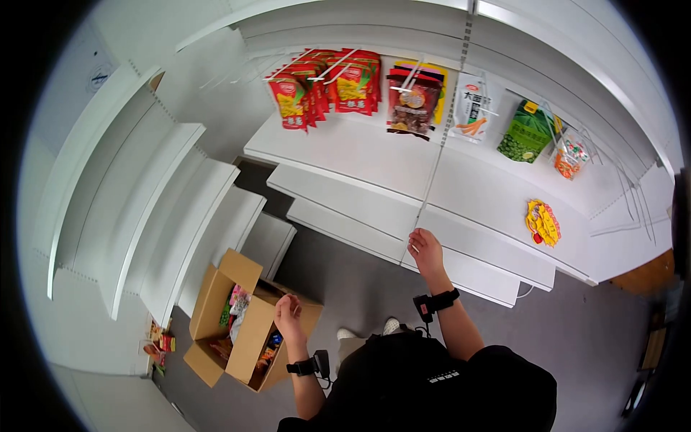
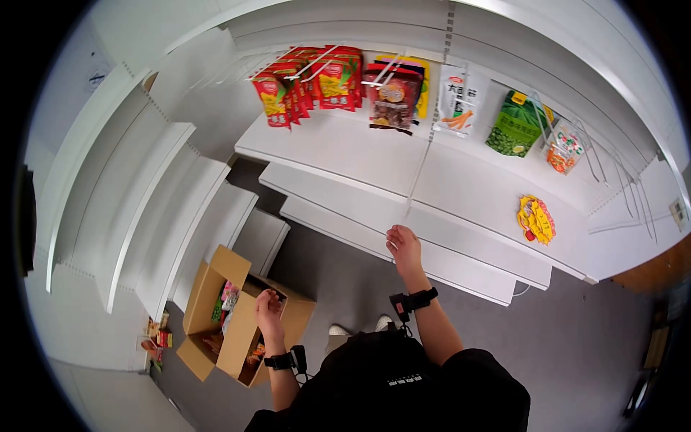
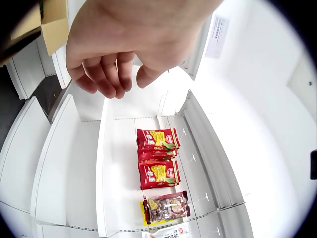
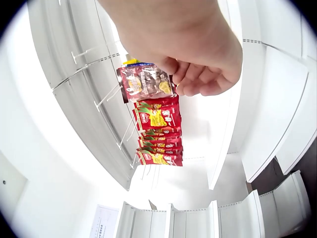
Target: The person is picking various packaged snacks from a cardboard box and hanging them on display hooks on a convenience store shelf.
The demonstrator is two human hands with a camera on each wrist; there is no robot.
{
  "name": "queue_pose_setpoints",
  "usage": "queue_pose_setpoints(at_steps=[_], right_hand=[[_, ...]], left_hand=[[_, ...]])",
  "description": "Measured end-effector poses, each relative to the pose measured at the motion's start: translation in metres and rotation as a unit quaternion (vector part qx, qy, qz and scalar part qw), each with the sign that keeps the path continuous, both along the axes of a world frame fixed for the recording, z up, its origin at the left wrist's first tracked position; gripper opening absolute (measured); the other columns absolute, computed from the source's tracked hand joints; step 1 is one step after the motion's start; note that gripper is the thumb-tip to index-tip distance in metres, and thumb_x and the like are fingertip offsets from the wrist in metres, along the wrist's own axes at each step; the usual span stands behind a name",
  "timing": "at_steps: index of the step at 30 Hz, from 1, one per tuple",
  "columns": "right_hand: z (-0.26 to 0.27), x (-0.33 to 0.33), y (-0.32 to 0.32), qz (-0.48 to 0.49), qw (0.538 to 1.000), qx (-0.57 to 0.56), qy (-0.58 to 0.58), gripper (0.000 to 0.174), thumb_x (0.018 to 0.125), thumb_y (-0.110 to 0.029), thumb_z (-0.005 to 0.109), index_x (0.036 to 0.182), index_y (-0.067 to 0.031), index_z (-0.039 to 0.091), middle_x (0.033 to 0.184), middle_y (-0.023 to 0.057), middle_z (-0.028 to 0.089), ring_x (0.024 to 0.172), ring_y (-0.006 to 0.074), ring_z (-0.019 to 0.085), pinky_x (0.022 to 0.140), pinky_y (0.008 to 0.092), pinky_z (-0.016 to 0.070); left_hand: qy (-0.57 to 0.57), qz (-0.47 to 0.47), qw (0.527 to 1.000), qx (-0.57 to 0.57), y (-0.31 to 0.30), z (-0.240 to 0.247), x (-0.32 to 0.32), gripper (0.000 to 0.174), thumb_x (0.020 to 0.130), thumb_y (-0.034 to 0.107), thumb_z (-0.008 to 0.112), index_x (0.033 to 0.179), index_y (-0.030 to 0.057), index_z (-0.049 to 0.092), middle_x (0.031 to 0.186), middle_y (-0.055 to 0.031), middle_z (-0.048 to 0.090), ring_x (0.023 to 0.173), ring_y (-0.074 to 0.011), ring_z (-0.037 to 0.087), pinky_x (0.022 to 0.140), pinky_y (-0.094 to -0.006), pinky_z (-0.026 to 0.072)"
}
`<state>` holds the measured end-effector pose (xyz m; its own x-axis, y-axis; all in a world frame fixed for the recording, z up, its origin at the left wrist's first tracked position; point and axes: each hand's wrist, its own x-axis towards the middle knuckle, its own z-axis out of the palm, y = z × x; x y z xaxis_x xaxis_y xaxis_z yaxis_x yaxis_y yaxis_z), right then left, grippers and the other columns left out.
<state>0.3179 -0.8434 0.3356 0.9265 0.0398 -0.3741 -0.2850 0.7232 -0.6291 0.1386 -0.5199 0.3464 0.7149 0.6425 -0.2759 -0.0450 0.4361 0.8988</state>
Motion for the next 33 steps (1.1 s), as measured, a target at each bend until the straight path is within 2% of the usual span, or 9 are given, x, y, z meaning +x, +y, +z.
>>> queue_pose_setpoints(at_steps=[5,9,12,17,26,27,33], right_hand=[[0.004,0.001,0.043,0.044,0.999,-0.016,-0.003,0.018,0.086,-0.023,0.058,0.094,-0.0070,0.057,0.088,0.0046,0.060,0.082,0.0152,0.054,0.075,0.0295,0.0449],[0.003,-0.003,0.091,0.082,0.996,-0.024,0.003,0.019,0.086,-0.023,0.058,0.094,-0.0062,0.057,0.088,0.0049,0.060,0.081,0.0153,0.054,0.075,0.0289,0.0443],[0.002,-0.016,0.135,0.118,0.993,-0.026,0.003,0.020,0.085,-0.023,0.058,0.095,-0.0053,0.057,0.088,0.0056,0.060,0.081,0.0155,0.054,0.074,0.0283,0.0441],[0.002,-0.041,0.207,0.172,0.985,-0.021,0.006,0.020,0.086,-0.021,0.057,0.096,-0.0041,0.056,0.089,0.0061,0.059,0.082,0.0155,0.054,0.074,0.0286,0.0456],[-0.007,-0.086,0.335,0.266,0.964,-0.011,0.015,0.020,0.088,-0.020,0.057,0.098,-0.0035,0.056,0.091,0.0069,0.059,0.083,0.0163,0.055,0.075,0.0286,0.0463],[-0.008,-0.091,0.347,0.279,0.960,-0.008,0.013,0.020,0.088,-0.020,0.057,0.098,-0.0036,0.056,0.091,0.0069,0.059,0.083,0.0162,0.055,0.075,0.0286,0.0464],[-0.020,-0.110,0.393,0.325,0.944,-0.047,0.036,0.019,0.087,-0.020,0.057,0.098,-0.0044,0.057,0.090,0.0064,0.060,0.081,0.0155,0.056,0.073,0.0276,0.0478]], left_hand=[[-0.001,0.065,0.998,-0.005,0.019,0.008,-0.029,0.018,0.089,0.025,0.061,0.096,0.0093,0.063,0.087,0.0001,0.063,0.080,-0.0095,0.057,0.074,-0.0240,0.0441],[-0.033,0.082,0.996,-0.011,0.059,-0.013,-0.066,0.016,0.090,0.022,0.058,0.093,0.0074,0.064,0.084,0.0005,0.061,0.077,-0.0088,0.055,0.071,-0.0230,0.0445],[0.003,0.153,0.988,-0.013,0.077,-0.005,-0.097,0.015,0.090,0.021,0.057,0.092,0.0074,0.063,0.084,-0.0001,0.061,0.077,-0.0094,0.055,0.070,-0.0233,0.0445],[0.038,0.215,0.975,-0.044,0.123,-0.018,-0.156,0.019,0.089,0.024,0.059,0.095,0.0061,0.063,0.085,-0.0010,0.062,0.078,-0.0103,0.056,0.072,-0.0246,0.0453],[0.026,0.272,0.961,-0.048,0.205,-0.030,-0.237,0.023,0.089,0.024,0.058,0.098,0.0027,0.062,0.087,-0.0033,0.062,0.081,-0.0107,0.057,0.075,-0.0236,0.0459],[0.037,0.269,0.962,-0.038,0.210,-0.029,-0.244,0.022,0.090,0.024,0.056,0.100,0.0050,0.060,0.088,-0.0003,0.062,0.081,-0.0095,0.057,0.069,-0.0233,0.0425],[0.081,0.296,0.949,-0.071,0.225,-0.039,-0.268,0.025,0.090,0.026,0.055,0.102,0.0050,0.060,0.091,-0.0008,0.063,0.084,-0.0097,0.059,0.073,-0.0232,0.0436]])
